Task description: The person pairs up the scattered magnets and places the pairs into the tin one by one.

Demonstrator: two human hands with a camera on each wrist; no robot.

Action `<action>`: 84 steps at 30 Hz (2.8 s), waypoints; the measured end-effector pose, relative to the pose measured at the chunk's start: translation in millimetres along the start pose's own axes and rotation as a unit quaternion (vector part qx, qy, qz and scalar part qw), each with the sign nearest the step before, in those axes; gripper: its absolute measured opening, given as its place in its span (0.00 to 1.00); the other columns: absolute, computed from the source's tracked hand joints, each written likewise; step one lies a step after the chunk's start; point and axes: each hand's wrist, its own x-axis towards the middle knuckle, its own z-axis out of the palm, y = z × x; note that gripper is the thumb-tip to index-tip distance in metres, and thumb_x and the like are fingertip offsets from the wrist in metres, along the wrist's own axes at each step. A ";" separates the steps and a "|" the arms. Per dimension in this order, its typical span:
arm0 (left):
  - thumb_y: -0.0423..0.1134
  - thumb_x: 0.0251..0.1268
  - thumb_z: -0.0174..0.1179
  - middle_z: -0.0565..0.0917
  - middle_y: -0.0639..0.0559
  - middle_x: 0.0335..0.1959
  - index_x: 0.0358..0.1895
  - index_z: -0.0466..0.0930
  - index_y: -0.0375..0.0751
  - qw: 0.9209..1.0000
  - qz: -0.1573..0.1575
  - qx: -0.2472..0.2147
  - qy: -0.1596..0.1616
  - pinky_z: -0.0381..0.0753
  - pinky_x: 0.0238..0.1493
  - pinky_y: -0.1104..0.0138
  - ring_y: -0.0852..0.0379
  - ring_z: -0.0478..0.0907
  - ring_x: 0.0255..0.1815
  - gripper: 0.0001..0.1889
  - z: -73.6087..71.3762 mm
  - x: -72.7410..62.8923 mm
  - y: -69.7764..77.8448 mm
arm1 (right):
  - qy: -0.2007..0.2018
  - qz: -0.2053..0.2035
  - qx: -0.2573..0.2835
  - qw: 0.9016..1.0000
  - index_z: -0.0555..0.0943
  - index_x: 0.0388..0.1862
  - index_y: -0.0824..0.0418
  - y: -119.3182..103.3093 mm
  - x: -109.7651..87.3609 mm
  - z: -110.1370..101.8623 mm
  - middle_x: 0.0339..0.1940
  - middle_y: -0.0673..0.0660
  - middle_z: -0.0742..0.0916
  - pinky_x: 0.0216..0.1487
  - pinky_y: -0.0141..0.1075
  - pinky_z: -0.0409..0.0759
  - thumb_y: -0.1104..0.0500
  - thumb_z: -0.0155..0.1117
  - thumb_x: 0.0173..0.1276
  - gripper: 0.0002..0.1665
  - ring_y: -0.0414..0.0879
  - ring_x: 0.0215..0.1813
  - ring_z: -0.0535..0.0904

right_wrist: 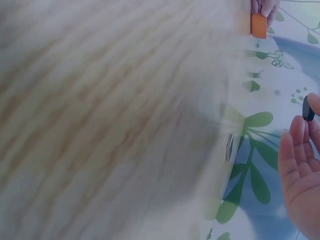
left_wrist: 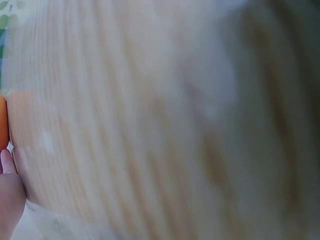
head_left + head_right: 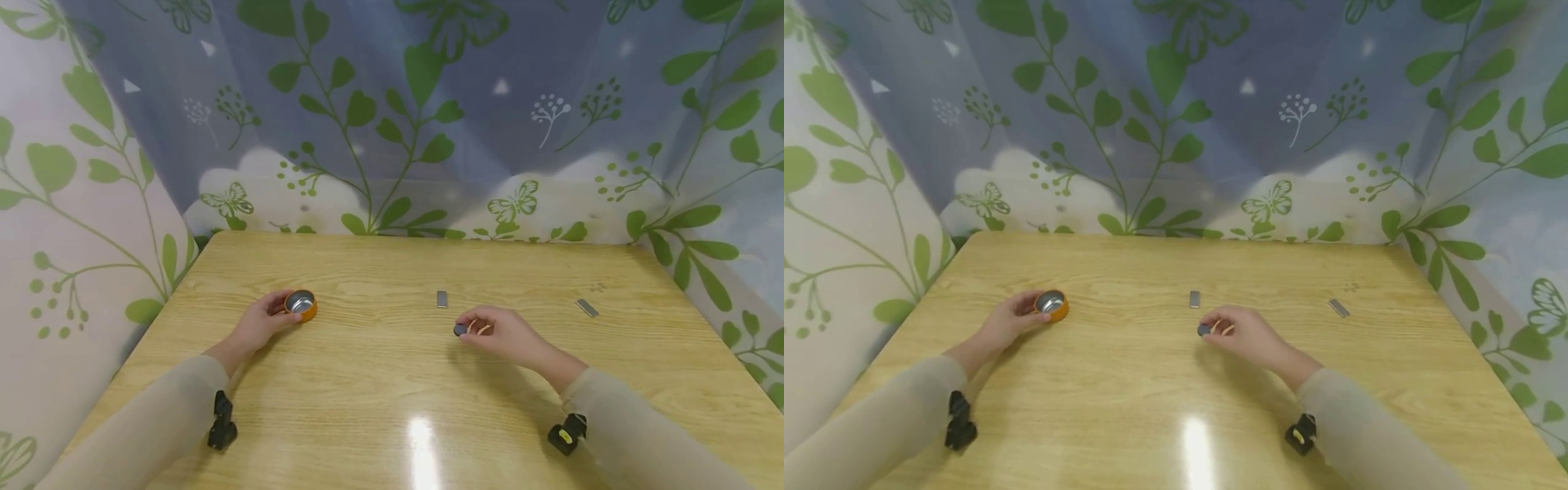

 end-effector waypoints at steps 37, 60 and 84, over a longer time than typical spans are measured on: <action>0.41 0.59 0.64 0.63 0.33 0.66 0.69 0.57 0.31 1.000 -0.006 0.005 0.003 0.65 0.62 0.53 0.40 0.61 0.66 0.37 0.6 -0.6 2.2 | -0.025 -0.038 0.019 0.999 0.81 0.46 0.65 -30.4 34.5 21.1 0.37 0.54 0.83 0.39 0.33 0.79 0.62 0.67 0.61 0.14 0.44 0.37 0.78; 0.40 0.60 0.64 0.64 0.33 0.65 0.68 0.58 0.31 1.000 0.002 0.004 0.002 0.65 0.62 0.53 0.40 0.61 0.66 0.36 0.2 -1.8 1.9 | -0.031 -0.049 0.027 0.998 0.82 0.47 0.61 -34.3 53.4 35.9 0.43 0.54 0.83 0.40 0.32 0.79 0.60 0.67 0.61 0.15 0.43 0.40 0.78; 0.41 0.60 0.64 0.63 0.33 0.66 0.69 0.57 0.32 1.000 0.001 0.006 0.002 0.63 0.63 0.53 0.40 0.60 0.66 0.37 -0.2 -0.5 1.3 | -0.035 -0.081 0.013 0.996 0.82 0.46 0.65 -46.3 73.7 53.4 0.43 0.56 0.84 0.38 0.30 0.79 0.62 0.67 0.61 0.14 0.42 0.38 0.80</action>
